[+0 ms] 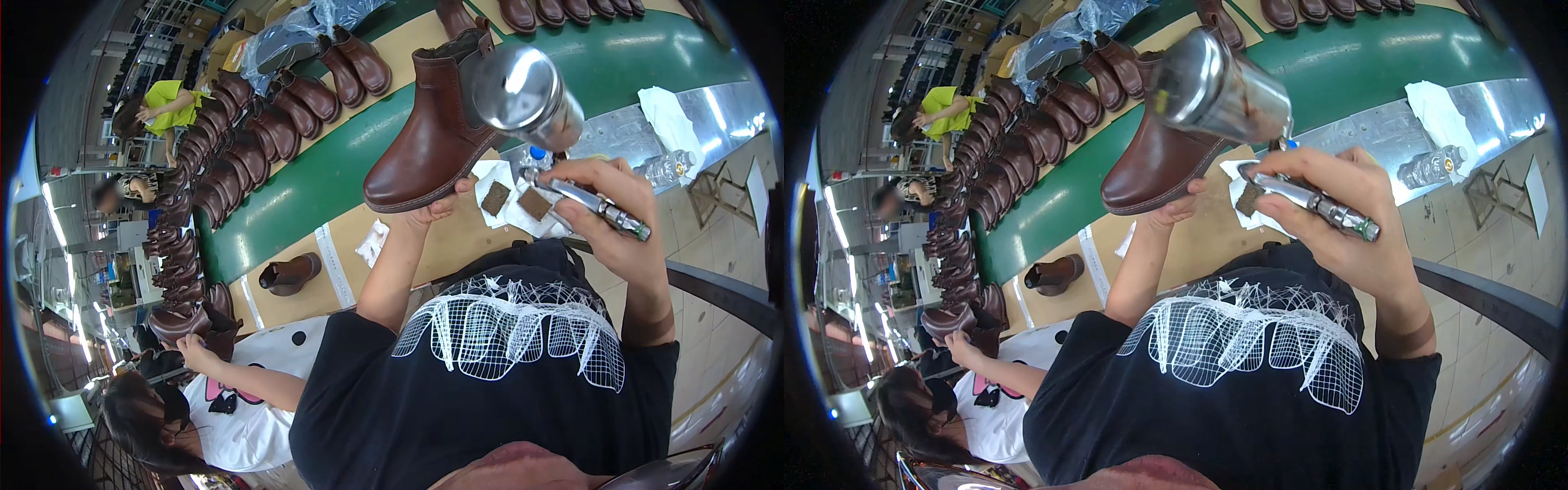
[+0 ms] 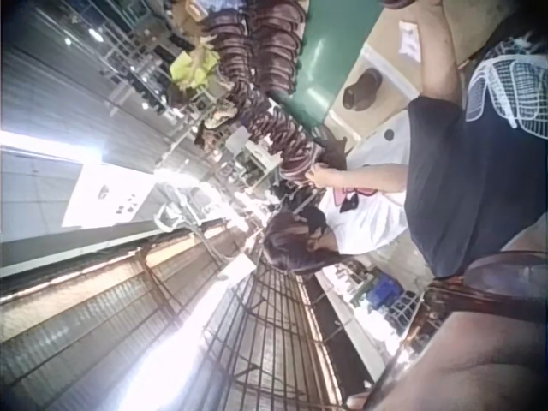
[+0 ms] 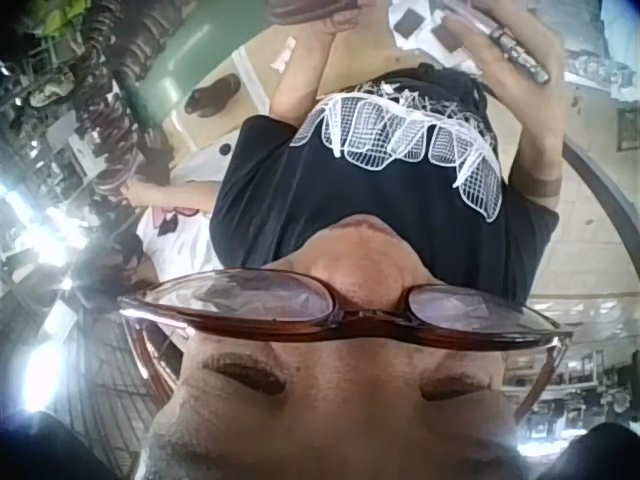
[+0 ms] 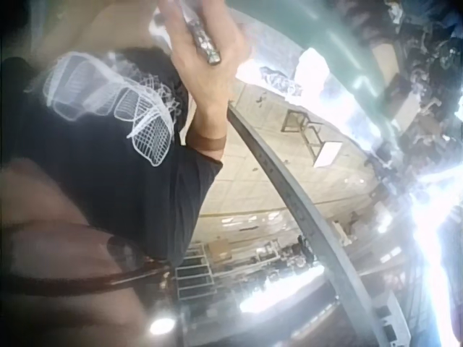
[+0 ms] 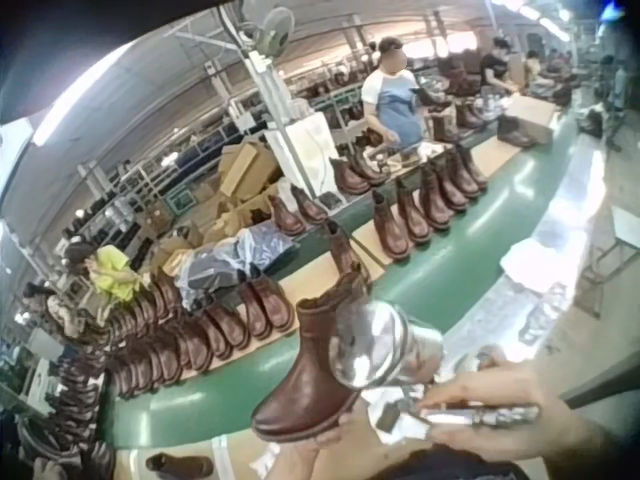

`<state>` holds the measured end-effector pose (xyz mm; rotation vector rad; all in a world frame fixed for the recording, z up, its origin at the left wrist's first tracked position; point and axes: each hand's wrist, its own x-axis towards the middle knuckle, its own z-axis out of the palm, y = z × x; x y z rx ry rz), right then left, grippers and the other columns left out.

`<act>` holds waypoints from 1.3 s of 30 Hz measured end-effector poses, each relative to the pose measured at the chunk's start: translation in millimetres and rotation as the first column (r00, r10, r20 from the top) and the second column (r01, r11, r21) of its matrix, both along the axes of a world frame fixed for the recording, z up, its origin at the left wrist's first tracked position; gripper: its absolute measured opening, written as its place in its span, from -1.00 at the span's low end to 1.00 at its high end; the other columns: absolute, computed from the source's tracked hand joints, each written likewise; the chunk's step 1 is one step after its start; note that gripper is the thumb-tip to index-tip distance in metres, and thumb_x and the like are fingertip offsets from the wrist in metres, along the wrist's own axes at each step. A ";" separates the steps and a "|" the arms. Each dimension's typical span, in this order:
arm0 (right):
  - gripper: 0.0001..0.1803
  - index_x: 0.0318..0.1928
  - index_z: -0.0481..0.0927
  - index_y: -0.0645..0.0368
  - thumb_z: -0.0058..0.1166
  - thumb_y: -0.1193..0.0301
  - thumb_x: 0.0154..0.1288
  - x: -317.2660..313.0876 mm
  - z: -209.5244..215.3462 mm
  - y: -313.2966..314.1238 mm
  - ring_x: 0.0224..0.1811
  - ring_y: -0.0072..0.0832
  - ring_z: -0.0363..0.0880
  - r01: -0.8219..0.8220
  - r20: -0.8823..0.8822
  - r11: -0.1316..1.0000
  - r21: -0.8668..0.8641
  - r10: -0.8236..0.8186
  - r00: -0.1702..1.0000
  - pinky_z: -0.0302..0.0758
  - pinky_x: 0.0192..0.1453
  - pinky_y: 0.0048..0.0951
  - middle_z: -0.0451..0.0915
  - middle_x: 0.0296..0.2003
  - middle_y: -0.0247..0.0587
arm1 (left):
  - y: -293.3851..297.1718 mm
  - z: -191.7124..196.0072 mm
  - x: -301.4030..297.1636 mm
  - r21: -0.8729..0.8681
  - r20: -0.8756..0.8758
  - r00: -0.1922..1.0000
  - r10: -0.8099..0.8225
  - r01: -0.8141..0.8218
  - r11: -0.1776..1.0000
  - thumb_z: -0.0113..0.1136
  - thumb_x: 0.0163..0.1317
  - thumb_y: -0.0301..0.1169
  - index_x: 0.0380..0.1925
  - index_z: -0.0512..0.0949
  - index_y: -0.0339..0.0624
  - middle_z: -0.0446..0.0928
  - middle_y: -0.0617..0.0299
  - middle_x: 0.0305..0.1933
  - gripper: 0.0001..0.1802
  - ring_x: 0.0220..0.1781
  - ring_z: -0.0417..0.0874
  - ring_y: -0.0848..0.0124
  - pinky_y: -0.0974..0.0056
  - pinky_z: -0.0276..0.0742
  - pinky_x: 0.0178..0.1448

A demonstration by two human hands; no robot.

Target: Spraying a finish or protective coating on leather boots and inspecting them on an assembly line.

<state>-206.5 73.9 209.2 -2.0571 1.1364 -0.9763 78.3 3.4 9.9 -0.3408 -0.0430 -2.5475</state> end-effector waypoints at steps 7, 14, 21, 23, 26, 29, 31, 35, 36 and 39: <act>-0.78 -0.12 0.70 0.21 0.31 0.43 0.22 2.1 -4.1 -0.5 -0.40 -0.56 0.53 0.056 0.170 0.998 -0.035 -0.049 0.984 0.34 -0.24 -0.52 0.72 -0.32 -0.31 | 4.3 -10.2 4.0 0.038 -0.016 1.000 0.010 -0.009 0.999 -0.09 0.32 0.28 0.49 0.11 -0.03 0.34 -0.43 -0.05 -0.10 -0.61 0.58 0.04 0.28 0.51 -0.58; -0.78 -0.10 0.68 0.25 0.26 0.46 0.26 -0.9 -5.2 0.5 -0.31 -0.59 0.60 0.084 0.186 0.995 -0.054 -0.073 0.980 0.41 -0.22 -0.57 0.72 -0.30 -0.30 | 12.4 -1.1 -4.1 0.024 -0.062 0.998 0.031 -0.030 0.999 -0.08 0.33 0.24 0.49 0.10 -0.06 0.34 -0.49 -0.02 -0.11 -0.56 0.56 -0.05 0.22 0.55 -0.54; -0.78 -0.11 0.66 0.32 0.26 0.49 0.26 0.2 -7.7 -4.4 -0.38 -0.58 0.62 0.055 0.276 0.997 -0.051 -0.038 0.960 0.44 -0.28 -0.59 0.69 -0.37 -0.21 | 7.6 -7.3 -6.2 -0.003 -0.089 0.995 -0.048 0.048 0.999 -0.07 0.32 0.25 0.50 0.08 -0.10 0.38 -0.47 -0.03 -0.08 -0.56 0.57 -0.02 0.22 0.54 -0.55; -0.78 -0.11 0.65 0.35 0.25 0.50 0.26 -0.2 -11.9 -8.3 -0.39 -0.58 0.62 0.068 0.281 0.991 -0.113 -0.034 0.959 0.45 -0.28 -0.58 0.68 -0.38 -0.20 | 7.4 -9.9 -6.3 0.007 -0.079 0.997 -0.026 0.026 1.000 -0.07 0.32 0.26 0.50 0.07 -0.10 0.39 -0.44 -0.04 -0.07 -0.57 0.57 -0.01 0.22 0.52 -0.56; -0.74 -0.01 0.61 0.40 0.10 0.52 0.35 -5.9 -17.8 -5.0 -0.22 -0.61 0.59 0.002 0.220 0.971 0.238 -0.056 0.974 0.48 -0.08 -0.56 0.65 -0.21 -0.23 | 6.8 -17.1 -4.7 0.019 -0.101 0.995 0.017 -0.015 1.000 -0.04 0.32 0.26 0.50 0.07 -0.10 0.39 -0.44 0.01 -0.07 -0.46 0.62 -0.05 0.18 0.57 -0.50; -0.75 -0.02 0.62 0.37 0.13 0.57 0.31 -15.5 -33.4 -3.0 -0.24 -0.62 0.61 0.168 0.309 0.959 0.228 -0.235 0.921 0.49 -0.10 -0.57 0.68 -0.22 -0.18 | 1.8 -26.9 -1.6 0.045 -0.085 0.990 0.116 -0.112 0.993 0.01 0.32 0.22 0.49 0.11 -0.11 0.36 -0.48 0.16 -0.10 -0.16 0.64 -0.20 0.04 0.68 -0.26; -0.73 0.01 0.61 0.39 0.07 0.59 0.33 -28.7 -37.7 -0.4 -0.17 -0.61 0.60 0.167 0.287 0.957 0.239 -0.234 0.929 0.48 -0.02 -0.58 0.67 -0.15 -0.18 | -3.1 -29.7 4.8 0.059 -0.039 0.978 0.207 -0.204 0.977 0.03 0.32 0.19 0.47 0.15 -0.12 0.32 -0.49 0.25 -0.12 0.03 0.61 -0.29 -0.05 0.72 -0.09; -0.73 0.04 0.60 0.39 0.00 0.59 0.37 -46.3 -37.1 9.2 -0.18 -0.59 0.59 0.254 0.237 0.896 0.365 -0.353 0.905 0.49 -0.02 -0.55 0.66 -0.23 -0.22 | -23.4 -48.1 11.8 0.208 0.007 0.951 0.310 -0.305 0.929 0.05 0.31 0.13 0.41 0.26 -0.19 0.32 -0.44 0.31 -0.18 0.27 0.45 -0.41 -0.22 0.58 0.22; -0.72 0.04 0.60 0.37 0.00 0.58 0.37 -49.5 -39.0 11.8 -0.20 -0.60 0.60 0.258 0.249 0.879 0.401 -0.376 0.893 0.49 -0.04 -0.55 0.66 -0.26 -0.23 | -34.2 -59.5 15.9 0.174 0.053 0.961 0.271 -0.276 0.945 0.03 0.30 0.12 0.39 0.28 -0.19 0.36 -0.40 0.29 -0.20 0.23 0.48 -0.38 -0.23 0.60 0.20; -0.72 0.04 0.60 0.36 0.05 0.52 0.38 -56.9 -53.7 7.0 -0.23 -0.59 0.59 0.253 0.235 0.843 0.474 -0.398 0.887 0.50 -0.10 -0.55 0.65 -0.28 -0.24 | -77.7 -88.7 26.8 0.109 0.139 0.957 0.255 -0.271 0.956 -0.02 0.30 0.10 0.34 0.34 -0.19 0.43 -0.33 0.25 -0.24 0.15 0.56 -0.31 -0.22 0.62 0.14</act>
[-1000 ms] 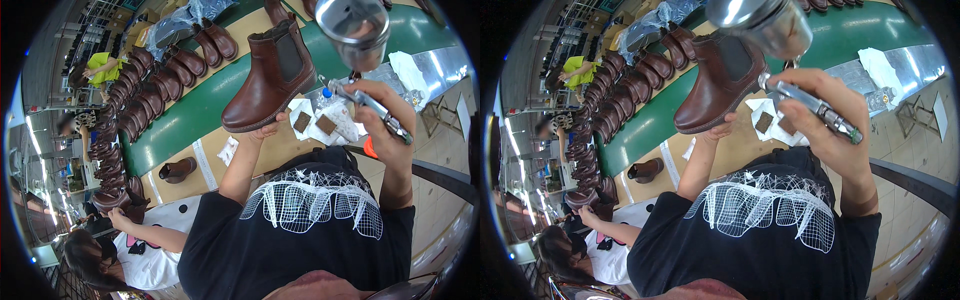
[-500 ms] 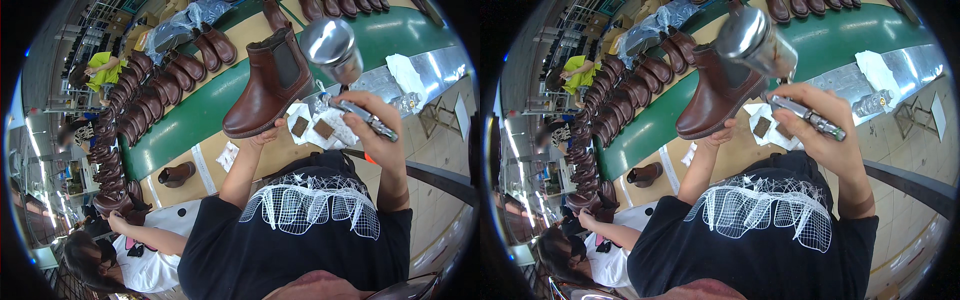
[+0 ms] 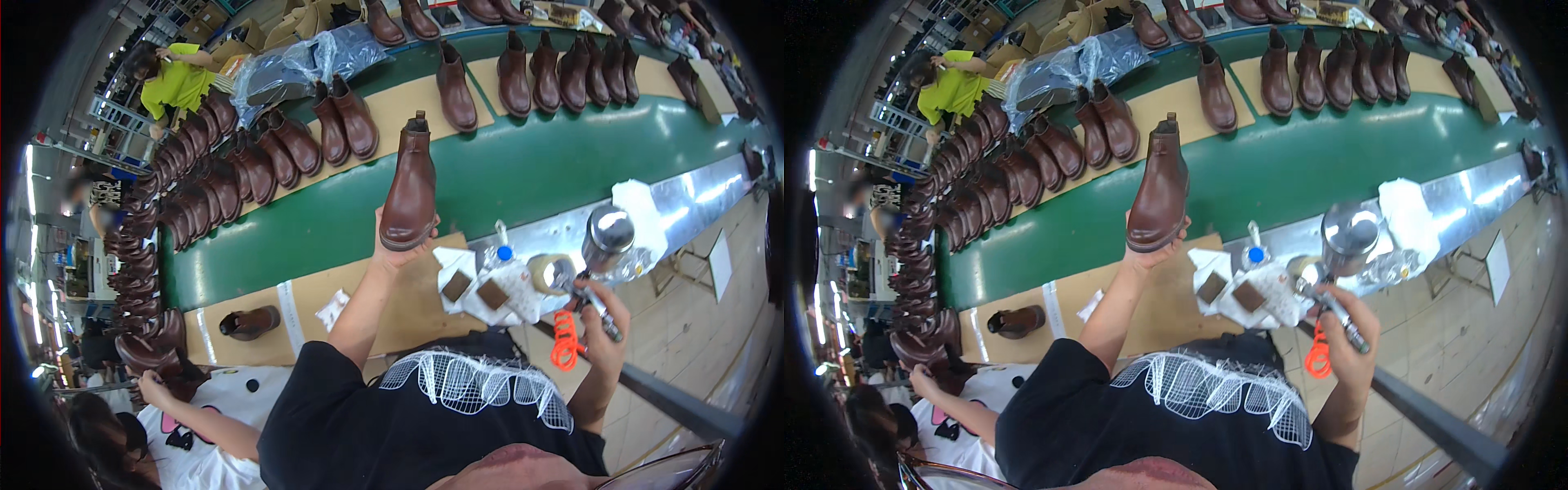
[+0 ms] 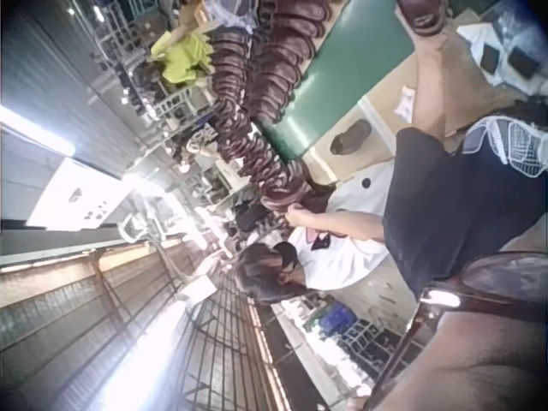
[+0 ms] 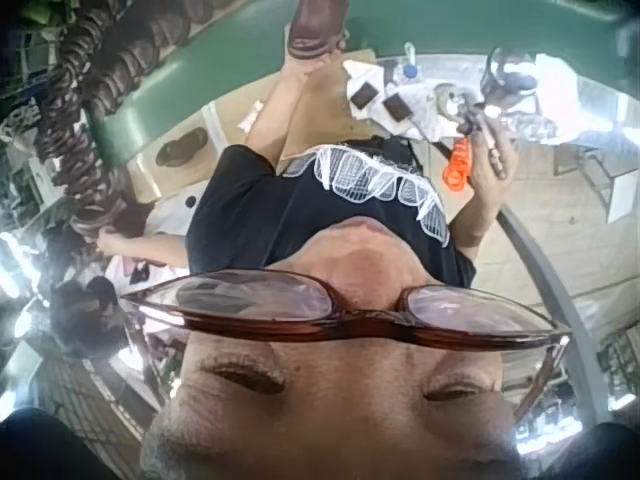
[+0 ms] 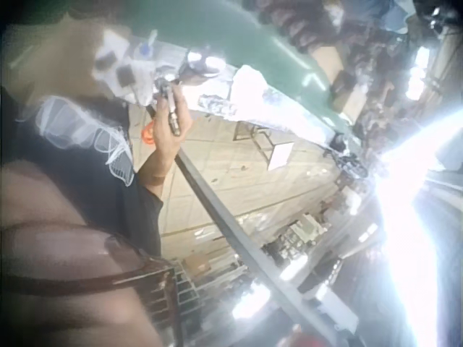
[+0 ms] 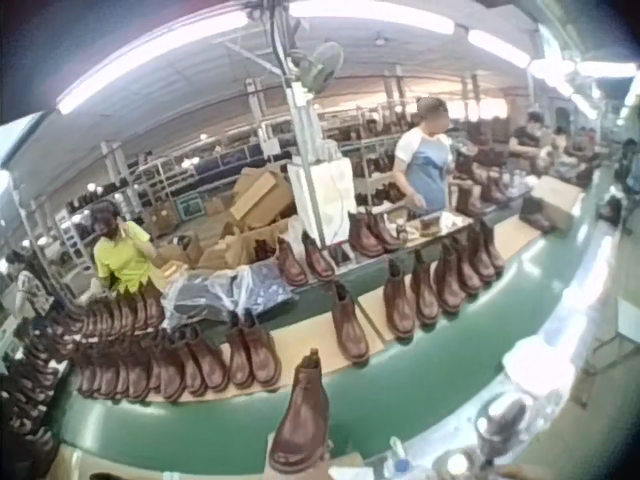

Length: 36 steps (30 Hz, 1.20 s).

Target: Spraying a finish or protective coating on leather boots and inspecting them on an assembly line.

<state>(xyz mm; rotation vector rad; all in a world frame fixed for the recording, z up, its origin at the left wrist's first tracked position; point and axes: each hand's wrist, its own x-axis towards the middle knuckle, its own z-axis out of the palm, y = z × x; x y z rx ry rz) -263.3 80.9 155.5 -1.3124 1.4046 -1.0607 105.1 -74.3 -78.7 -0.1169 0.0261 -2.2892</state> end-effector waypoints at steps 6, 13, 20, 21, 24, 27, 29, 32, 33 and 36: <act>-0.71 0.03 0.60 0.35 0.06 0.42 0.41 -6.9 -0.7 -12.6 -0.26 -0.58 0.59 0.096 -0.054 0.995 0.034 -0.094 0.994 0.50 -0.14 -0.54 0.66 -0.31 -0.24 | -166.6 4.2 -20.0 0.187 0.042 0.979 0.201 -0.205 0.961 -0.09 0.27 0.27 0.28 0.39 -0.23 0.49 -0.18 0.19 -0.15 0.13 0.60 -0.10 -0.18 0.57 0.20; -0.55 0.07 0.60 0.29 0.08 0.13 0.46 -1.9 -19.2 -29.2 -0.54 -0.80 0.31 0.135 -0.118 0.990 -0.029 -0.138 0.983 0.22 -0.46 -0.69 0.67 -0.39 -0.33 | -258.5 -82.4 -31.3 0.183 0.703 0.648 0.292 -0.562 0.807 0.31 0.27 -0.20 0.09 0.46 -0.28 0.59 -0.01 0.09 -0.49 0.11 0.64 -0.05 -0.08 0.68 0.21; -0.54 0.06 0.61 0.31 0.12 0.13 0.43 -8.8 -19.7 -36.9 -0.54 -0.80 0.32 0.142 -0.123 0.990 0.007 -0.140 0.982 0.23 -0.44 -0.68 0.67 -0.39 -0.32 | -235.0 -78.4 -46.2 -0.099 0.696 0.530 0.484 -0.597 0.796 0.33 0.26 -0.26 0.06 0.46 -0.34 0.62 0.01 0.04 -0.52 0.06 0.68 -0.03 0.13 0.75 0.15; -0.54 0.06 0.61 0.31 0.12 0.13 0.43 -11.8 -18.5 -38.1 -0.54 -0.80 0.32 0.151 -0.125 0.989 0.003 -0.149 0.981 0.23 -0.44 -0.68 0.67 -0.39 -0.32 | -226.6 -69.7 -57.7 -0.126 0.673 0.547 0.499 -0.580 0.805 0.31 0.27 -0.30 0.09 0.44 -0.34 0.60 0.00 0.08 -0.52 0.07 0.68 -0.01 0.11 0.72 0.19; -0.70 0.01 0.61 0.36 0.13 0.42 0.36 -13.7 -13.2 -36.7 -0.33 -0.63 0.57 0.127 -0.056 0.989 0.081 -0.122 0.991 0.46 -0.20 -0.60 0.66 -0.32 -0.25 | -214.7 -5.0 -94.2 -0.115 0.589 0.677 0.442 -0.471 0.874 0.26 0.30 -0.41 -0.02 0.51 -0.36 0.65 -0.02 -0.05 -0.67 -0.06 0.75 0.06 0.17 0.79 0.04; -0.70 0.01 0.61 0.37 0.13 0.41 0.37 -9.2 -12.3 -40.8 -0.32 -0.62 0.59 0.115 -0.037 0.993 0.033 -0.114 0.993 0.47 -0.20 -0.59 0.67 -0.31 -0.23 | -243.3 12.7 -136.5 -0.157 0.543 0.711 0.447 -0.437 0.886 0.27 0.27 -0.47 -0.08 0.53 -0.35 0.66 -0.01 -0.10 -0.73 -0.08 0.75 0.12 0.15 0.79 0.05; -0.69 0.01 0.61 0.38 0.13 0.40 0.37 -6.9 -9.7 -37.6 -0.32 -0.60 0.62 0.140 -0.032 0.990 0.020 -0.140 0.990 0.50 -0.19 -0.58 0.68 -0.30 -0.20 | -270.9 6.1 -169.5 -0.156 0.602 0.680 0.417 -0.413 0.897 0.33 0.22 -0.45 -0.18 0.55 -0.34 0.67 0.04 -0.19 -0.76 -0.14 0.75 0.18 0.13 0.80 0.02; -0.68 0.01 0.60 0.39 0.13 0.40 0.35 -11.7 -3.8 -28.8 -0.31 -0.55 0.64 0.150 -0.105 0.986 0.078 -0.141 0.984 0.53 -0.17 -0.53 0.68 -0.29 -0.17 | -308.7 -11.0 -212.8 -0.062 0.695 0.638 0.331 -0.405 0.912 0.41 0.16 -0.39 -0.25 0.55 -0.30 0.65 0.11 -0.27 -0.73 -0.21 0.74 0.23 0.14 0.82 -0.06; -0.68 0.01 0.60 0.39 0.13 0.40 0.35 -11.9 -3.2 -27.3 -0.31 -0.55 0.64 0.145 -0.114 0.987 0.073 -0.136 0.984 0.53 -0.17 -0.53 0.68 -0.29 -0.17 | -314.8 -17.4 -223.6 -0.008 0.702 0.637 0.318 -0.440 0.898 0.44 0.14 -0.34 -0.26 0.55 -0.30 0.64 0.13 -0.29 -0.69 -0.25 0.72 0.24 0.15 0.83 -0.15; -0.68 -0.01 0.61 0.39 0.13 0.42 0.32 -8.9 -4.2 -24.4 -0.29 -0.54 0.65 0.159 -0.102 0.984 0.077 -0.151 0.983 0.52 -0.15 -0.53 0.68 -0.28 -0.16 | -335.6 -52.6 -216.4 0.111 0.729 0.612 0.306 -0.547 0.830 0.43 0.17 -0.30 -0.24 0.55 -0.30 0.64 0.12 -0.28 -0.67 -0.25 0.72 0.23 0.14 0.83 -0.17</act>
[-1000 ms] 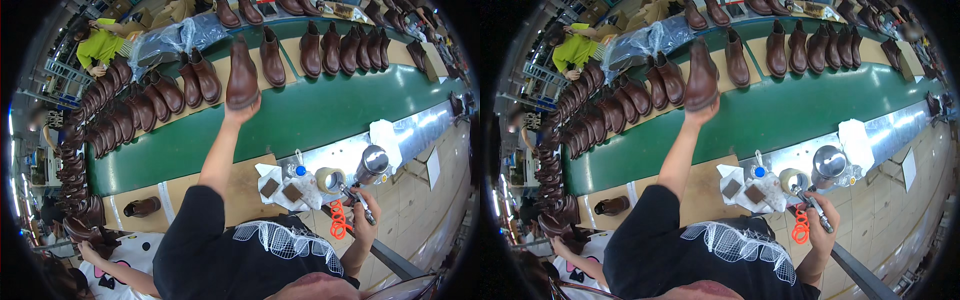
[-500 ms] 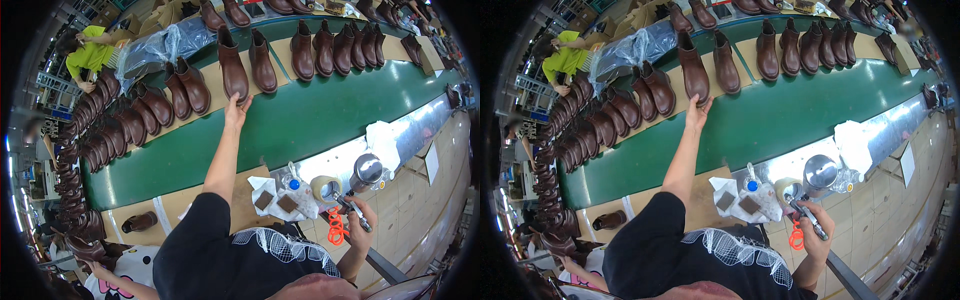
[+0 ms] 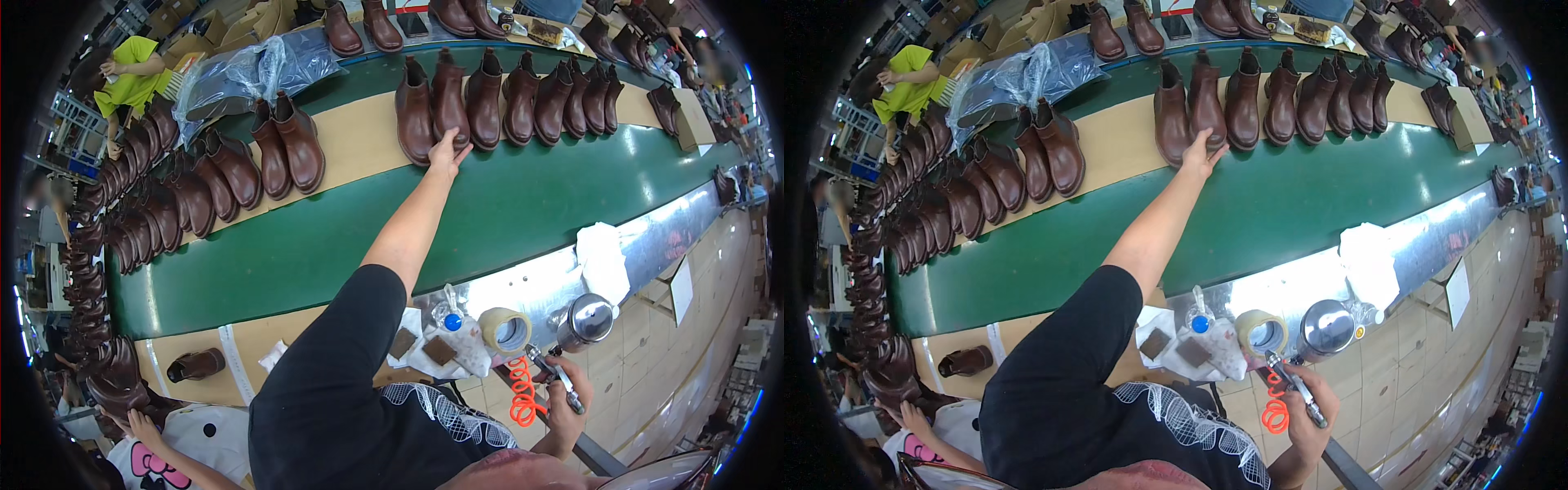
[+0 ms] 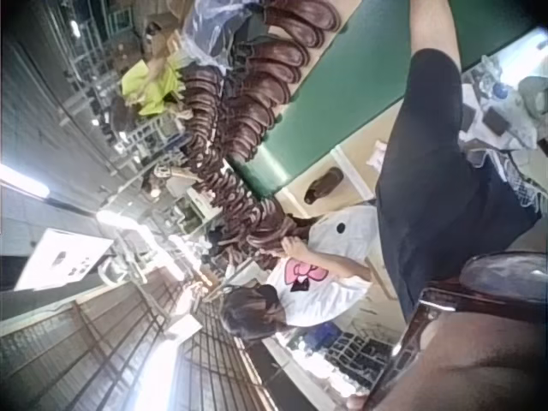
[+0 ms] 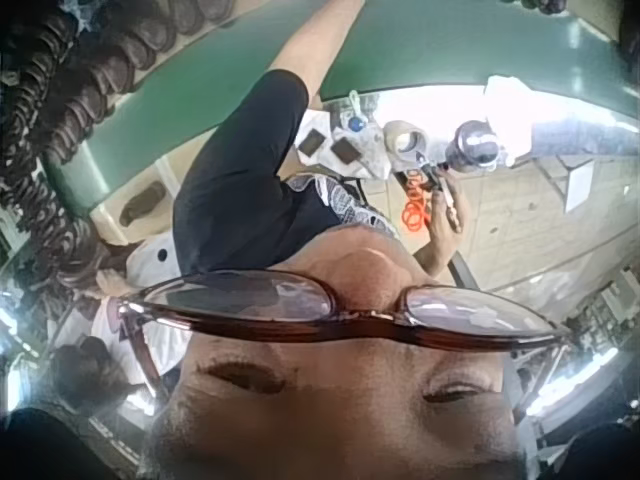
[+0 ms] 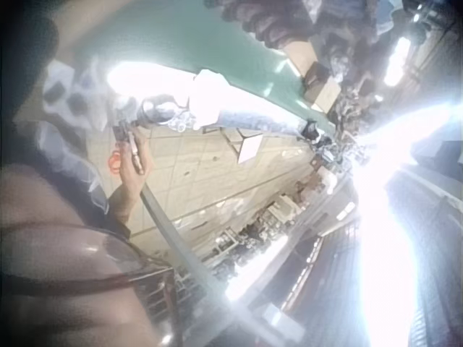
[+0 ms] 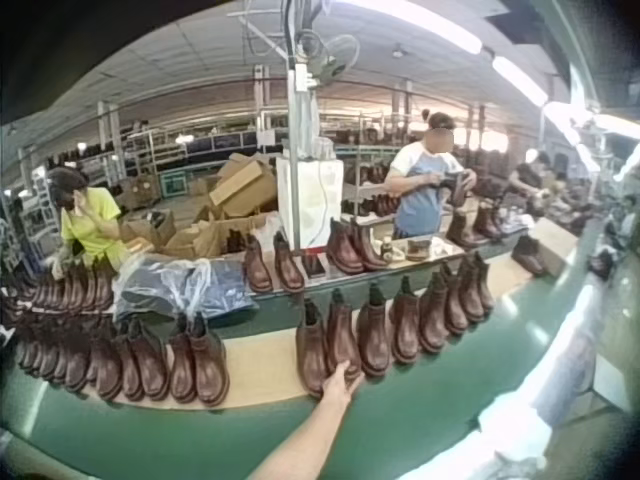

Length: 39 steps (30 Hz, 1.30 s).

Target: Spraying a finish or protective coating on leather boots and inspecting them on an assembly line.

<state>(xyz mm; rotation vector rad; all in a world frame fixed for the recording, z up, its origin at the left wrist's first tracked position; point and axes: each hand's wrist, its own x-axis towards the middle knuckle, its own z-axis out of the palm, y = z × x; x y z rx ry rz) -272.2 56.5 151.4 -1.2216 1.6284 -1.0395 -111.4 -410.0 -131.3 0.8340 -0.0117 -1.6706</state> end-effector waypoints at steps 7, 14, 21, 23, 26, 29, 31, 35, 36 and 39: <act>-0.66 0.01 0.61 0.37 0.17 0.35 0.37 -10.7 -8.5 1.2 -0.30 -0.56 0.62 0.016 -0.036 0.999 -0.042 -0.018 0.999 0.51 -0.15 -0.53 0.69 -0.28 -0.16 | 2.1 -32.1 15.5 0.227 0.062 0.978 -0.198 0.179 0.957 0.28 0.24 0.16 0.12 0.48 -0.31 0.62 -0.01 0.06 -0.25 0.08 0.66 0.02 0.02 0.71 0.08; -0.67 0.01 0.61 0.36 0.17 0.37 0.36 -10.5 -8.7 -1.4 -0.31 -0.58 0.61 0.012 -0.014 1.000 -0.025 -0.012 1.000 0.51 -0.19 -0.54 0.67 -0.33 -0.21 | 31.5 -60.7 48.2 0.203 0.301 0.953 0.020 -0.085 0.975 0.39 0.12 0.21 0.24 0.43 -0.33 0.51 -0.14 0.18 -0.08 -0.14 0.68 0.00 -0.03 0.64 0.00; -0.61 0.02 0.61 0.36 0.12 0.25 0.41 -4.1 -10.7 0.4 -0.28 -0.51 0.61 0.030 -0.042 1.000 0.010 -0.029 0.999 0.49 -0.10 -0.49 0.65 -0.34 -0.18 | -4.4 -26.7 64.0 0.214 0.418 0.902 -0.111 0.022 0.977 0.54 -0.06 0.05 -0.04 0.57 -0.14 0.60 0.13 -0.03 -0.32 -0.22 0.60 0.22 0.02 0.62 -0.04; -0.61 0.02 0.61 0.35 0.12 0.24 0.41 -0.1 -8.0 1.4 -0.29 -0.52 0.61 0.041 -0.027 0.999 0.007 -0.041 0.999 0.48 -0.11 -0.50 0.65 -0.34 -0.19 | -12.7 -5.1 89.5 0.192 0.352 0.912 -0.213 0.152 0.969 0.53 -0.06 0.03 -0.03 0.57 -0.07 0.60 0.17 -0.05 -0.35 -0.18 0.58 0.23 0.07 0.63 -0.02; -0.71 0.01 0.62 0.36 0.12 0.46 0.35 -0.2 -3.4 -2.3 -0.28 -0.57 0.61 0.007 -0.023 1.000 -0.027 -0.008 1.000 0.50 -0.14 -0.53 0.67 -0.32 -0.22 | -0.8 21.6 130.2 0.102 0.296 0.932 -0.208 0.186 0.977 0.51 -0.05 -0.02 -0.20 0.58 0.02 0.60 0.29 -0.20 -0.52 -0.30 0.56 0.35 0.20 0.65 -0.14; -0.71 0.03 0.61 0.36 0.09 0.49 0.35 5.4 4.5 -4.1 -0.27 -0.57 0.59 -0.039 -0.008 0.999 -0.029 0.038 0.999 0.49 -0.15 -0.53 0.66 -0.32 -0.21 | 33.5 39.0 163.2 -0.052 0.401 0.904 -0.152 0.188 0.981 0.45 0.04 -0.04 -0.11 0.59 -0.04 0.64 0.30 -0.18 -0.52 -0.24 0.64 0.37 0.20 0.64 -0.09; -0.71 0.02 0.61 0.36 0.08 0.50 0.35 7.6 9.1 -8.1 -0.28 -0.58 0.58 -0.062 0.007 0.995 -0.074 0.063 0.998 0.49 -0.15 -0.53 0.66 -0.32 -0.22 | 87.6 84.8 156.2 -0.215 0.482 0.876 0.000 0.118 0.970 0.41 0.09 -0.02 -0.03 0.57 -0.09 0.65 0.27 -0.13 -0.47 -0.21 0.66 0.38 0.22 0.65 -0.08; -0.69 0.05 0.60 0.33 0.07 0.39 0.40 12.2 15.7 -11.4 -0.39 -0.68 0.44 -0.175 0.009 0.967 -0.184 0.180 0.984 0.35 -0.28 -0.59 0.64 -0.35 -0.29 | 201.2 181.1 182.1 -0.520 0.343 0.902 0.263 -0.051 0.853 0.19 0.27 0.12 0.23 0.44 -0.17 0.60 0.08 0.09 -0.30 -0.05 0.70 0.22 0.10 0.68 -0.01; -0.63 0.07 0.59 0.30 0.08 0.27 0.46 13.3 16.0 -11.2 -0.51 -0.77 0.32 -0.215 -0.023 0.948 -0.236 0.215 0.976 0.21 -0.43 -0.66 0.65 -0.37 -0.35 | 222.3 200.9 187.7 -0.586 0.070 0.998 0.011 0.032 0.810 0.12 0.28 0.18 0.28 0.39 -0.16 0.57 0.01 0.13 -0.23 -0.01 0.69 0.12 0.01 0.68 0.02; -0.61 0.09 0.59 0.30 0.08 0.24 0.47 23.6 22.7 -5.3 -0.47 -0.77 0.32 -0.224 -0.065 0.931 -0.287 0.215 0.974 0.22 -0.38 -0.66 0.63 -0.36 -0.37 | 267.3 199.6 193.3 -0.655 -0.265 0.904 -0.336 0.087 0.751 0.03 0.28 0.27 0.36 0.30 -0.17 0.52 -0.10 0.19 -0.13 0.07 0.64 -0.08 -0.14 0.65 0.10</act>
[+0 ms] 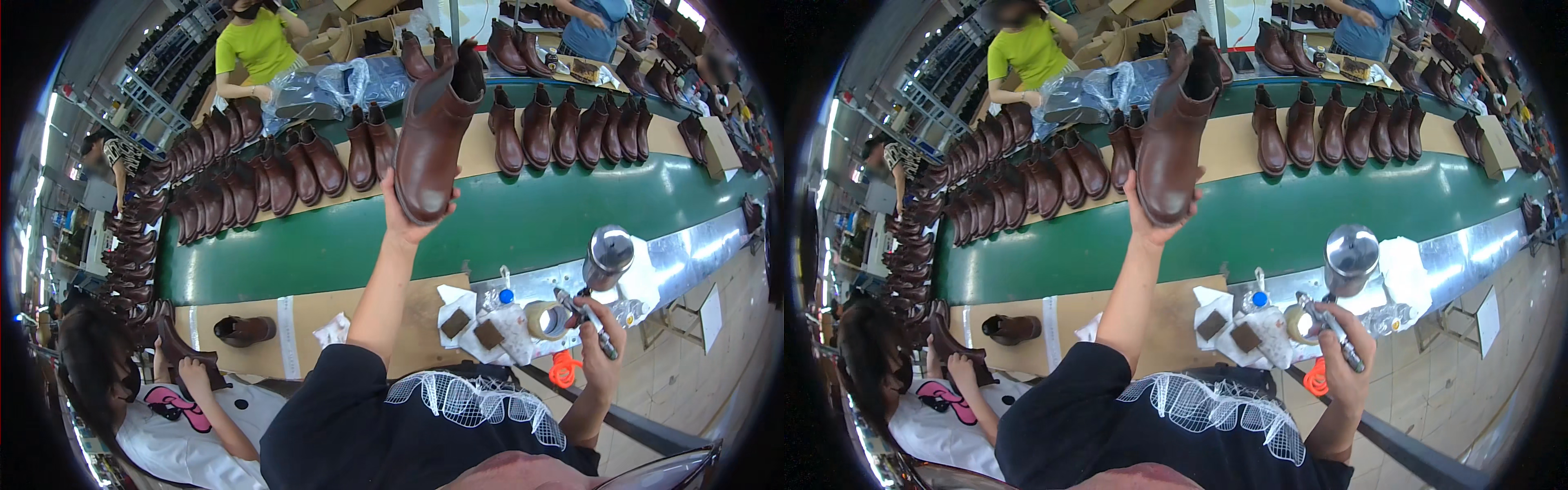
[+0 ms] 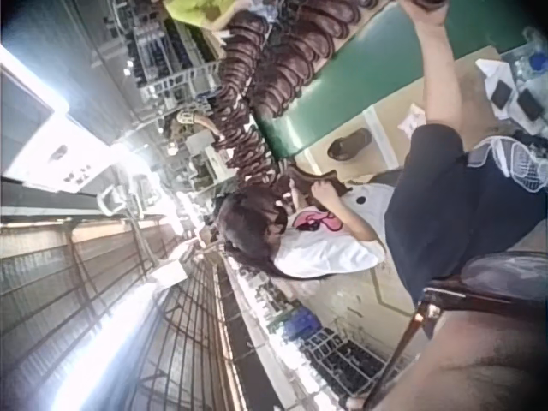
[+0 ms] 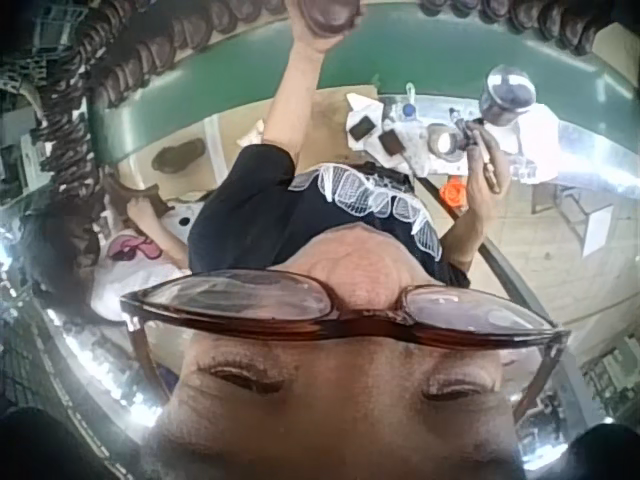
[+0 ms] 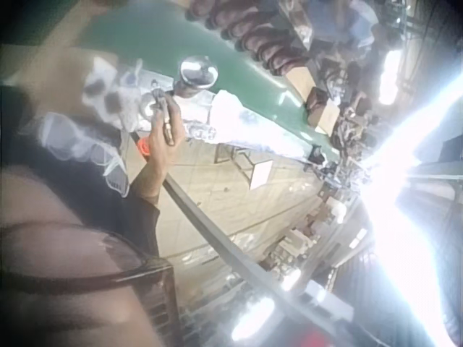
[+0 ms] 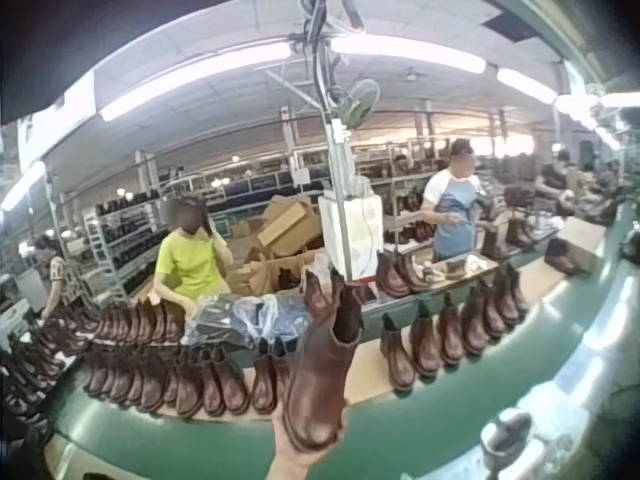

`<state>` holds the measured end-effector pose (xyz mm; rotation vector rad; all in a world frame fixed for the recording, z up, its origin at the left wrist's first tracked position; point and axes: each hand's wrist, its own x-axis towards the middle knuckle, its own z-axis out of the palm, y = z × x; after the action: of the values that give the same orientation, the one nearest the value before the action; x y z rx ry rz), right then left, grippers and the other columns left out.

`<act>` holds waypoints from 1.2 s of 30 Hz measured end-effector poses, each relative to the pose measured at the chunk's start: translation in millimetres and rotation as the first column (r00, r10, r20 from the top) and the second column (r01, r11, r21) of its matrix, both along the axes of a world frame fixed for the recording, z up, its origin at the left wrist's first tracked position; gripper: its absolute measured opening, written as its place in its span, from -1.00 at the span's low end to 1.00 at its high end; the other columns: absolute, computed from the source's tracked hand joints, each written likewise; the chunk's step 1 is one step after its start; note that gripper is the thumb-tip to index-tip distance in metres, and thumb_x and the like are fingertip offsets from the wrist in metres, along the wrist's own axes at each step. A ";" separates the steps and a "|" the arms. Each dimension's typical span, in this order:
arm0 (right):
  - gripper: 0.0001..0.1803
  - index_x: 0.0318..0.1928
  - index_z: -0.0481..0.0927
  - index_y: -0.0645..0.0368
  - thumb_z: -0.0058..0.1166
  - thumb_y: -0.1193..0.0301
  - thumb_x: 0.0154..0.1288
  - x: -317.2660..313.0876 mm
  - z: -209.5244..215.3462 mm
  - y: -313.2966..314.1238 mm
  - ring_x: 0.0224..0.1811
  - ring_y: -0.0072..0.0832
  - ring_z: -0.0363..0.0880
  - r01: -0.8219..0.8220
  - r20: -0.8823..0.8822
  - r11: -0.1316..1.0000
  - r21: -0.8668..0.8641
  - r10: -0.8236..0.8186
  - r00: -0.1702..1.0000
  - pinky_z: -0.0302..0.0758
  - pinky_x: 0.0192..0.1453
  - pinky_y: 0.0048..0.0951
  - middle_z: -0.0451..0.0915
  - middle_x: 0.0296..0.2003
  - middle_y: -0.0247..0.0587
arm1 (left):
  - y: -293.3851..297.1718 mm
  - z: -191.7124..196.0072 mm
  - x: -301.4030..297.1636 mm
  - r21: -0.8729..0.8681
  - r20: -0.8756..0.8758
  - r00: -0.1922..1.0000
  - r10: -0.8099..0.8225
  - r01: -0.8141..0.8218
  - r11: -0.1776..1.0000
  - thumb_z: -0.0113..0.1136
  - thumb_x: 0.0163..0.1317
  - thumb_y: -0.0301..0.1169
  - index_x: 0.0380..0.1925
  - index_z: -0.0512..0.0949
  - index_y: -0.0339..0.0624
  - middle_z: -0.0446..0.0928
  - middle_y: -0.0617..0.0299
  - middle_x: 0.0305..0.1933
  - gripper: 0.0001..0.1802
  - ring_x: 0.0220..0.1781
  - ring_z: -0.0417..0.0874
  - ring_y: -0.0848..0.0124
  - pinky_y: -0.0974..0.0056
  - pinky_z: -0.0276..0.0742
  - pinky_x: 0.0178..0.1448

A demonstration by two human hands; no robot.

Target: Spraying a finish or protective coating on leather boots and inspecting them on an assembly line.

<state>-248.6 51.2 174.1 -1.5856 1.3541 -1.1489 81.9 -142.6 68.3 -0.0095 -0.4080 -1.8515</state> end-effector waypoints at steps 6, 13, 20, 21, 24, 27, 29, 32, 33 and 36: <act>-0.71 0.07 0.60 0.34 0.04 0.54 0.39 17.9 21.9 6.5 -0.20 -0.63 0.52 -0.031 0.065 0.998 -0.048 0.034 0.997 0.43 -0.09 -0.58 0.61 -0.23 -0.30 | 66.7 -73.3 7.1 0.097 0.482 0.876 0.004 -0.058 0.994 0.42 0.04 -0.30 0.40 0.23 -0.19 0.48 0.05 0.26 -0.10 0.23 0.58 0.05 -0.03 0.49 0.37; -0.74 0.05 0.62 0.30 0.09 0.45 0.43 47.8 54.0 3.2 -0.27 -0.72 0.46 -0.093 0.058 0.982 -0.164 0.104 0.993 0.37 -0.21 -0.66 0.60 -0.25 -0.36 | 121.8 -101.2 -3.1 -0.187 0.807 0.485 0.337 -0.331 0.925 0.60 -0.26 -0.55 0.38 0.11 -0.12 0.42 0.10 0.27 0.15 0.32 0.50 0.21 0.13 0.53 0.31; -0.74 0.01 0.63 0.33 0.15 0.42 0.43 72.5 59.5 -10.6 -0.34 -0.79 0.39 -0.146 0.105 0.956 -0.253 0.177 0.979 0.32 -0.30 -0.70 0.59 -0.31 -0.44 | 169.6 -88.9 -22.1 -0.141 0.783 0.550 0.290 -0.297 0.945 0.61 -0.27 -0.65 0.34 0.13 -0.12 0.38 0.13 0.30 0.13 0.33 0.47 0.27 0.14 0.48 0.38; -0.74 0.01 0.62 0.34 0.16 0.42 0.43 73.6 58.2 -12.1 -0.34 -0.79 0.39 -0.145 0.108 0.953 -0.267 0.179 0.978 0.32 -0.31 -0.71 0.60 -0.31 -0.44 | 172.3 -89.6 -21.5 -0.136 0.787 0.549 0.282 -0.292 0.947 0.61 -0.27 -0.65 0.34 0.13 -0.12 0.38 0.13 0.30 0.13 0.33 0.47 0.27 0.14 0.48 0.38; -0.72 0.00 0.63 0.35 0.18 0.39 0.43 73.4 52.8 -12.3 -0.34 -0.79 0.39 -0.138 0.127 0.958 -0.253 0.174 0.976 0.32 -0.31 -0.71 0.61 -0.29 -0.42 | 175.8 -90.9 -21.7 -0.154 0.813 0.520 0.261 -0.240 0.959 0.63 -0.25 -0.64 0.33 0.13 -0.15 0.37 0.13 0.30 0.12 0.33 0.46 0.28 0.13 0.49 0.38; -0.72 0.00 0.63 0.35 0.18 0.38 0.43 70.1 50.0 -11.0 -0.35 -0.79 0.40 -0.117 0.145 0.961 -0.250 0.157 0.977 0.33 -0.30 -0.70 0.62 -0.28 -0.41 | 174.3 -90.4 -23.0 -0.167 0.811 0.531 0.248 -0.196 0.966 0.64 -0.25 -0.62 0.33 0.14 -0.18 0.38 0.12 0.30 0.12 0.33 0.46 0.27 0.13 0.46 0.39; -0.72 0.00 0.63 0.36 0.18 0.38 0.43 67.7 48.6 -8.8 -0.35 -0.78 0.40 -0.095 0.154 0.963 -0.254 0.137 0.979 0.34 -0.30 -0.70 0.63 -0.28 -0.40 | 172.7 -90.6 -24.0 -0.228 0.819 0.493 0.294 -0.191 0.955 0.63 -0.25 -0.62 0.34 0.14 -0.17 0.39 0.12 0.29 0.12 0.34 0.46 0.25 0.13 0.44 0.40; -0.73 0.00 0.63 0.35 0.18 0.40 0.43 65.4 47.5 -5.2 -0.35 -0.77 0.42 -0.084 0.135 0.965 -0.247 0.120 0.984 0.36 -0.30 -0.69 0.64 -0.28 -0.38 | 171.2 -89.9 -23.9 -0.202 0.798 0.545 0.258 -0.162 0.966 0.63 -0.25 -0.62 0.34 0.13 -0.18 0.39 0.11 0.29 0.13 0.34 0.46 0.25 0.12 0.42 0.41; -0.74 0.00 0.63 0.34 0.18 0.41 0.43 65.3 46.9 -3.9 -0.35 -0.77 0.43 -0.082 0.132 0.968 -0.238 0.116 0.984 0.35 -0.30 -0.69 0.64 -0.27 -0.38 | 170.9 -89.6 -24.4 -0.200 0.799 0.545 0.254 -0.158 0.967 0.63 -0.25 -0.62 0.34 0.13 -0.18 0.39 0.11 0.29 0.13 0.34 0.46 0.25 0.12 0.42 0.41; -0.74 0.00 0.64 0.32 0.19 0.42 0.42 66.0 46.2 -0.9 -0.34 -0.76 0.42 -0.084 0.124 0.967 -0.241 0.116 0.985 0.35 -0.30 -0.68 0.64 -0.26 -0.37 | 170.4 -88.5 -25.5 -0.195 0.805 0.537 0.252 -0.162 0.967 0.62 -0.26 -0.62 0.34 0.13 -0.17 0.40 0.12 0.29 0.13 0.34 0.45 0.26 0.12 0.41 0.41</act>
<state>-182.7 50.3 220.3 -1.6856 1.0675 -1.3696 56.4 27.8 -20.1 0.8595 -1.1111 -1.4813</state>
